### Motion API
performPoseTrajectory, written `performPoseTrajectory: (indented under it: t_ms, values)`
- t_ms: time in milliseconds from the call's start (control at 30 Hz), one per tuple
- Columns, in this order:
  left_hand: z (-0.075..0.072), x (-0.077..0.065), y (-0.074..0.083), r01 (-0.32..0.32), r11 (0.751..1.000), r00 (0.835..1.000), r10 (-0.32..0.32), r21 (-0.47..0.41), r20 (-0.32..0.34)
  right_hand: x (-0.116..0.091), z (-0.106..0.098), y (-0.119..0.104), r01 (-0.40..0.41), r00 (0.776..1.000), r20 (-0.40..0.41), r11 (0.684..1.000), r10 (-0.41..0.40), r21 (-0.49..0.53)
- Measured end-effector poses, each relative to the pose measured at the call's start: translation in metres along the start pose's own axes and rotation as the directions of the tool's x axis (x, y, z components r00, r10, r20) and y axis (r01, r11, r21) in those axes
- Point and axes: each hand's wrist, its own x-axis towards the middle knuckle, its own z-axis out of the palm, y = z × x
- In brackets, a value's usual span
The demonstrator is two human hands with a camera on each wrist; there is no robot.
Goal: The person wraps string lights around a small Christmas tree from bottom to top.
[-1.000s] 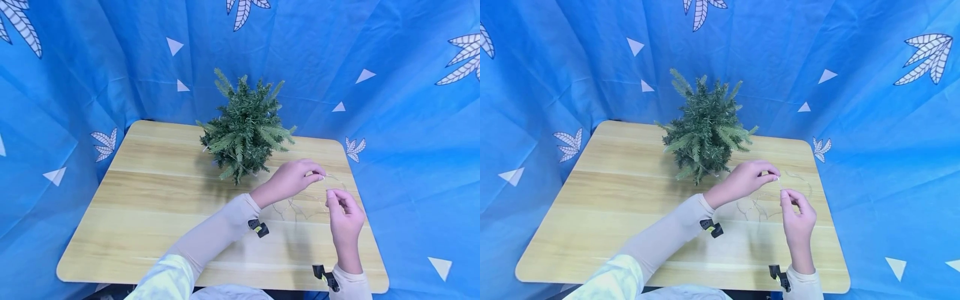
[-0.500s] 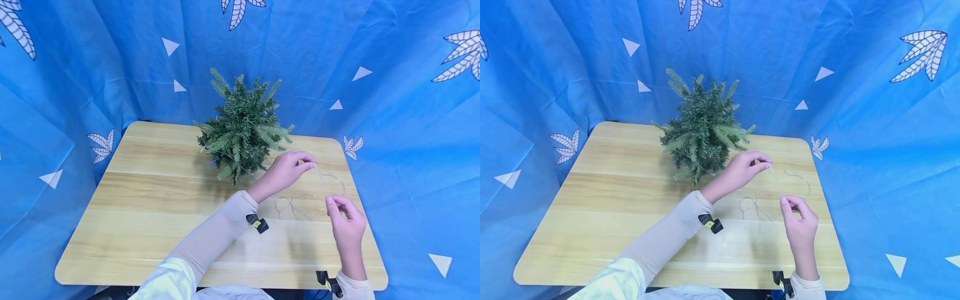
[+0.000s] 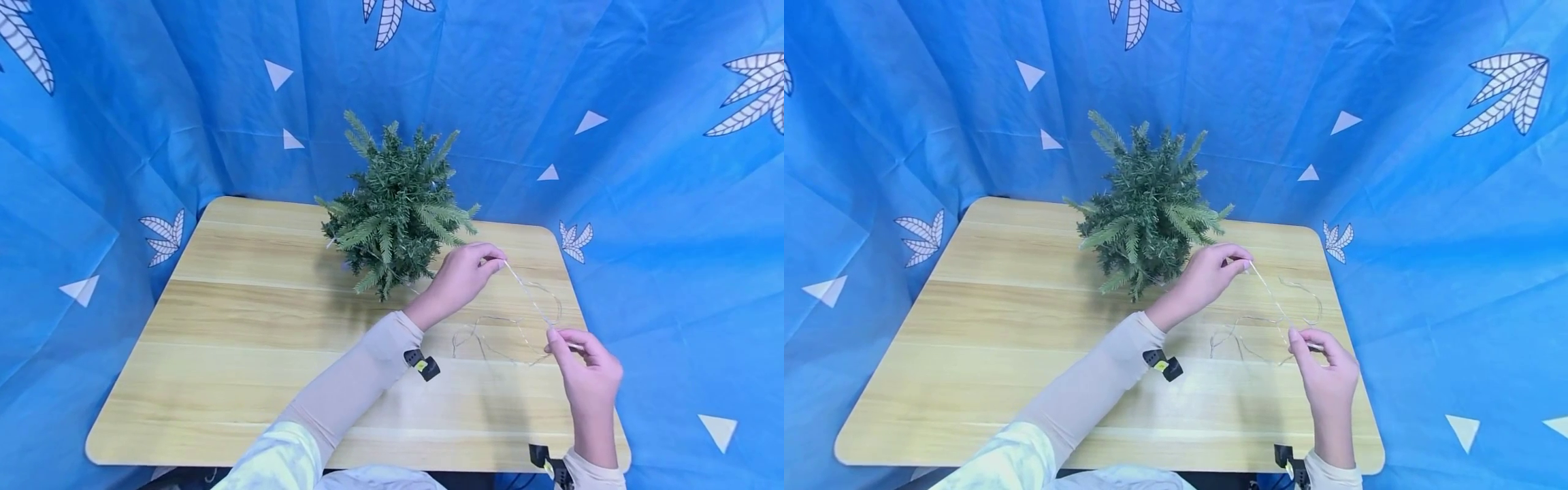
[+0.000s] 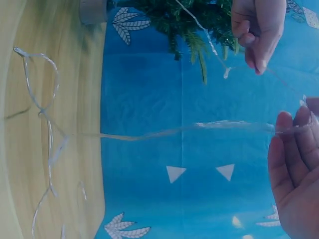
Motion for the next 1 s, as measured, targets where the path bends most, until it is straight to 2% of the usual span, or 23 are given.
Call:
performPoseTrajectory:
  t_ms: [100, 167, 333, 433, 533, 600, 667, 800, 867, 1000]
  values:
    - [0.0, 0.0, -0.001, 0.007, 1.0, 0.999, -0.007, -0.002, -0.032, 0.0, -0.003, 0.0, -0.037, 0.999, -0.018, 0.997, 0.038, 0.062]
    - [-0.001, 0.0, -0.002, 0.009, 1.0, 0.999, -0.01, -0.006, -0.049, -0.001, -0.004, 0.0, -0.04, 0.999, -0.027, 0.987, 0.045, 0.157]
    - [-0.001, 0.001, -0.005, 0.01, 1.0, 0.999, -0.009, 0.01, -0.032, -0.001, -0.003, -0.001, 0.009, 0.998, -0.055, 0.934, 0.012, 0.357]
    - [0.0, -0.002, -0.006, 0.039, 0.999, 0.999, -0.039, 0.009, 0.025, 0.0, -0.001, -0.003, 0.008, 0.996, -0.086, 0.957, 0.018, 0.29]
    - [0.003, -0.006, -0.005, 0.068, 0.998, 0.993, -0.069, 0.01, 0.092, 0.004, 0.002, -0.007, -0.052, 0.992, -0.109, 0.985, 0.071, 0.166]
    - [0.005, -0.009, -0.004, 0.068, 0.998, 0.989, -0.069, 0.013, 0.131, 0.007, 0.005, -0.01, -0.097, 0.987, -0.12, 0.99, 0.109, 0.101]
    - [0.007, -0.011, -0.001, 0.039, 0.999, 0.986, -0.043, 0.031, 0.159, 0.011, 0.009, -0.011, -0.123, 0.984, -0.125, 0.991, 0.129, 0.058]
    - [0.011, -0.012, 0.006, -0.058, 0.996, 0.977, 0.043, 0.068, 0.211, 0.018, 0.016, -0.012, -0.123, 0.987, -0.101, 0.992, 0.126, 0.028]
    - [0.012, -0.01, 0.011, -0.11, 0.991, 0.967, 0.09, 0.075, 0.239, 0.021, 0.02, -0.013, -0.12, 0.99, -0.07, 0.993, 0.121, 0.007]
    - [0.009, -0.006, 0.023, -0.178, 0.98, 0.943, 0.144, 0.092, 0.3, 0.025, 0.026, -0.015, -0.109, 0.994, 0.0, 0.993, 0.109, -0.05]
